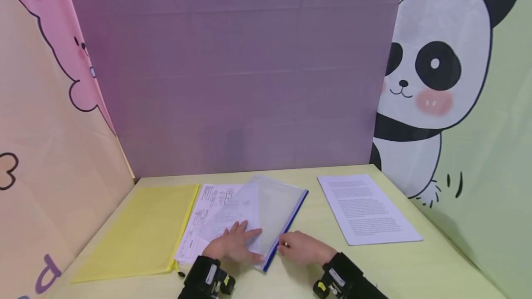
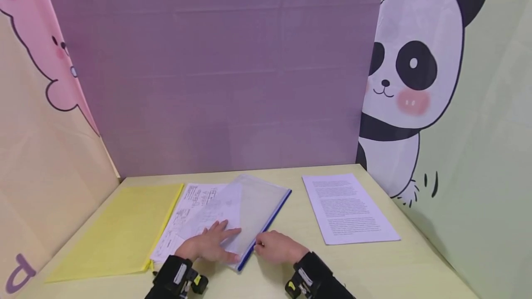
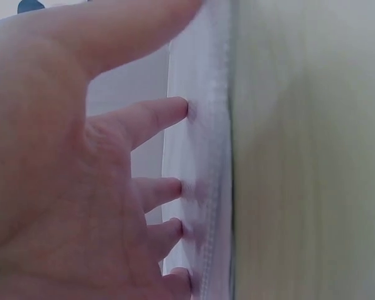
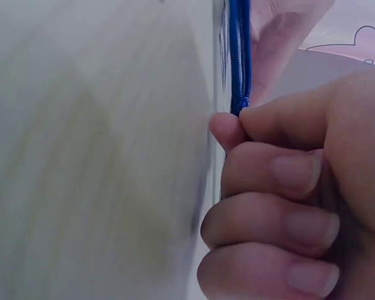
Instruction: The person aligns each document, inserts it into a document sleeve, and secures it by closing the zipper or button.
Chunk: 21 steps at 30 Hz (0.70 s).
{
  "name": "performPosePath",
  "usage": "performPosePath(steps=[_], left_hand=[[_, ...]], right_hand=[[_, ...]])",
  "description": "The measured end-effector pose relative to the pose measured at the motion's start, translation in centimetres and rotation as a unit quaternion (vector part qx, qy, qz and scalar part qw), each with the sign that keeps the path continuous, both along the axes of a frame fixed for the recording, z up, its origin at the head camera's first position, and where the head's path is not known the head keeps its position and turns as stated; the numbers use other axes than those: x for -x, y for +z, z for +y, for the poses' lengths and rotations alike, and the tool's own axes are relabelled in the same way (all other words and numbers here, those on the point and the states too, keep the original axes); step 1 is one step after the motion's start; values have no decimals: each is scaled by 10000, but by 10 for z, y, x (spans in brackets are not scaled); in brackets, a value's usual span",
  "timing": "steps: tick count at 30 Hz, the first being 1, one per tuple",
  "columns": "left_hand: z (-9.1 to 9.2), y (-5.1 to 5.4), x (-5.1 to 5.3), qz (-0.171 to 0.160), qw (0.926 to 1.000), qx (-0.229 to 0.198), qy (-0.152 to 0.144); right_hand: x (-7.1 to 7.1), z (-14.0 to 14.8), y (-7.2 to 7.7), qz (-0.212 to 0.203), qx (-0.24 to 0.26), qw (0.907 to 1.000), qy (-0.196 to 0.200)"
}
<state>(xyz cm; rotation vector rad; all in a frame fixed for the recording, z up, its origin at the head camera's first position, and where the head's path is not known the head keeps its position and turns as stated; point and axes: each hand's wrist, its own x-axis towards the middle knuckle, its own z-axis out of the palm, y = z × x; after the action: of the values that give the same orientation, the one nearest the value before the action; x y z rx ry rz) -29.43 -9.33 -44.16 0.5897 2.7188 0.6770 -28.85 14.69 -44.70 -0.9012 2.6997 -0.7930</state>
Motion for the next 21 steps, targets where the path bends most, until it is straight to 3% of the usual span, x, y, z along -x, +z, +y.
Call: performPosePath(steps=[9, 21], left_hand=[[6, -4, -1, 402, 9991, 110, 78], [11, 0, -1, 374, 9984, 254, 344]], right_hand=[[-4, -2, 1, 5, 64, 9995, 294], [-14, -16, 4, -138, 27, 9993, 337]])
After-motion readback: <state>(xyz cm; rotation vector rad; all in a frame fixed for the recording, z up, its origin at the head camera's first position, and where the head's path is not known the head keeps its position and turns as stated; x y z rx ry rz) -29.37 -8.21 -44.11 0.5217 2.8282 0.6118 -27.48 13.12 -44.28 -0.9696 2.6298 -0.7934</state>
